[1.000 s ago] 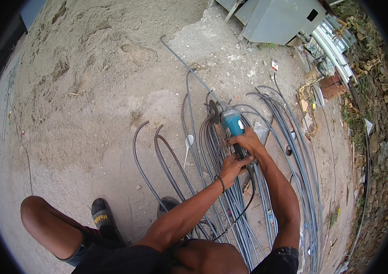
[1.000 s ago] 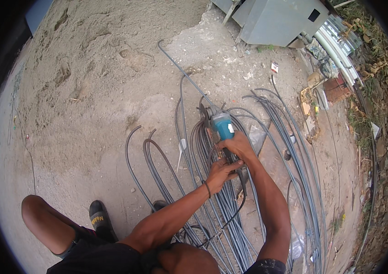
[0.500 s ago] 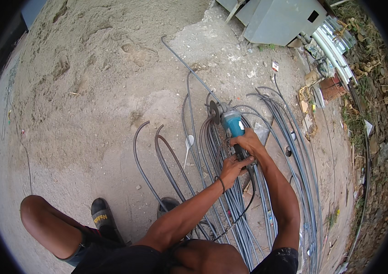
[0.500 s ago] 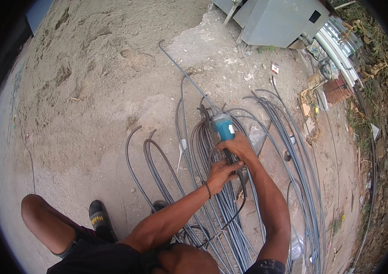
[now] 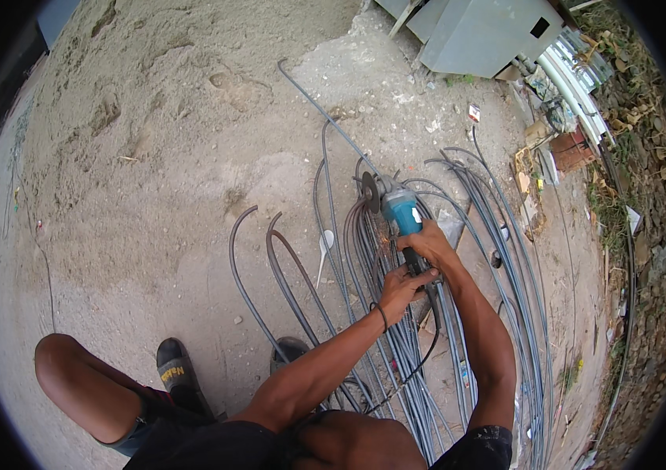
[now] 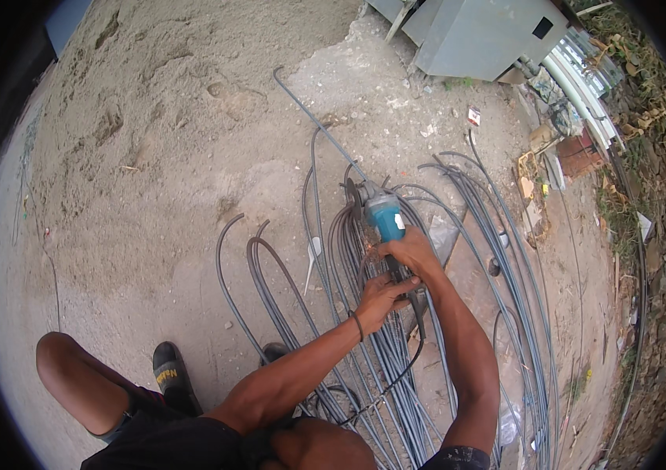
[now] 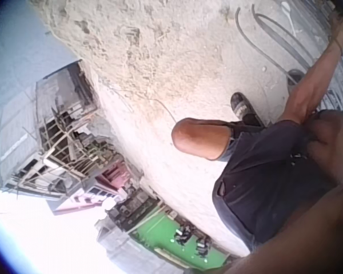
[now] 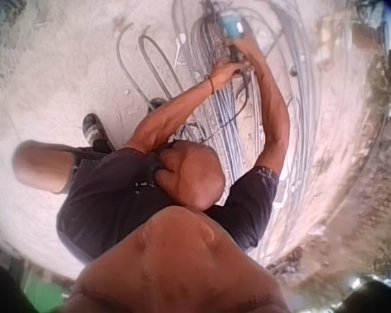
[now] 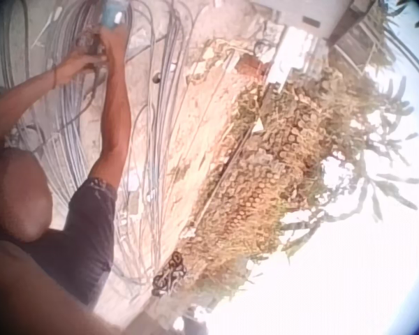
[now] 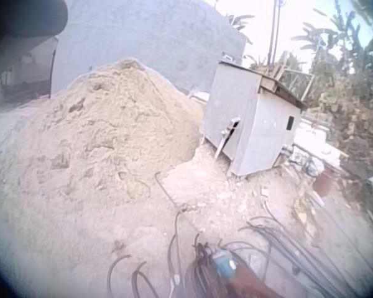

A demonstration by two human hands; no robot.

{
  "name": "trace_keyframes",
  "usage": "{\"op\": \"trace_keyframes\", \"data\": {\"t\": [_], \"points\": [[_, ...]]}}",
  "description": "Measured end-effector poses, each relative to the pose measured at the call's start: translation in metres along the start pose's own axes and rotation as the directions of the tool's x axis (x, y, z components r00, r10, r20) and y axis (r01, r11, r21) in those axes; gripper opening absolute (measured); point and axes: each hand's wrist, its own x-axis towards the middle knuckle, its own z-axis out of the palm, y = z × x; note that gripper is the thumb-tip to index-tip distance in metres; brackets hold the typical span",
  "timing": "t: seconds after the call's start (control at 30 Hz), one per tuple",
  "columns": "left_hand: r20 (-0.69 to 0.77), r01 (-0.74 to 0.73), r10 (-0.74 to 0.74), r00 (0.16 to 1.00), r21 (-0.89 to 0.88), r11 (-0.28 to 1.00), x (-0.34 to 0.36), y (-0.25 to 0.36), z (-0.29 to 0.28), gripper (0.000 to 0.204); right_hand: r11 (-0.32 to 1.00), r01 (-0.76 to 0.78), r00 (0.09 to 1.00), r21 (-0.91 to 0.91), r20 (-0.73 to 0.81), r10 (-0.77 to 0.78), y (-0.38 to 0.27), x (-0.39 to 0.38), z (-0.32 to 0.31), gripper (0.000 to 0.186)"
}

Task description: The person uses an angle grinder to cut through several metal rods while holding them against the ground.

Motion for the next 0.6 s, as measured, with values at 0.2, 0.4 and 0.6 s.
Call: {"op": "trace_keyframes", "data": {"t": [0.2, 0.4, 0.6], "points": [[-0.011, 0.017, -0.017, 1.000, 0.031, 0.999, -0.001, -0.002, 0.000, 0.040, 1.000, -0.017, 1.000, 0.023, -0.021, 0.018, -0.005, -0.009, 0.001, 0.040], [0.003, 0.014, -0.014, 1.000, 0.041, 0.999, -0.003, -0.001, 0.001, 0.045, 0.999, -0.024, 1.000, 0.038, 0.016, 0.024, -0.006, -0.011, -0.002, 0.038], [0.014, 0.012, -0.012, 1.000, 0.023, 1.000, -0.004, -0.002, 0.001, 0.048, 0.998, -0.035, 0.999, 0.057, 0.015, 0.034, -0.002, -0.009, 0.001, 0.037]]}}
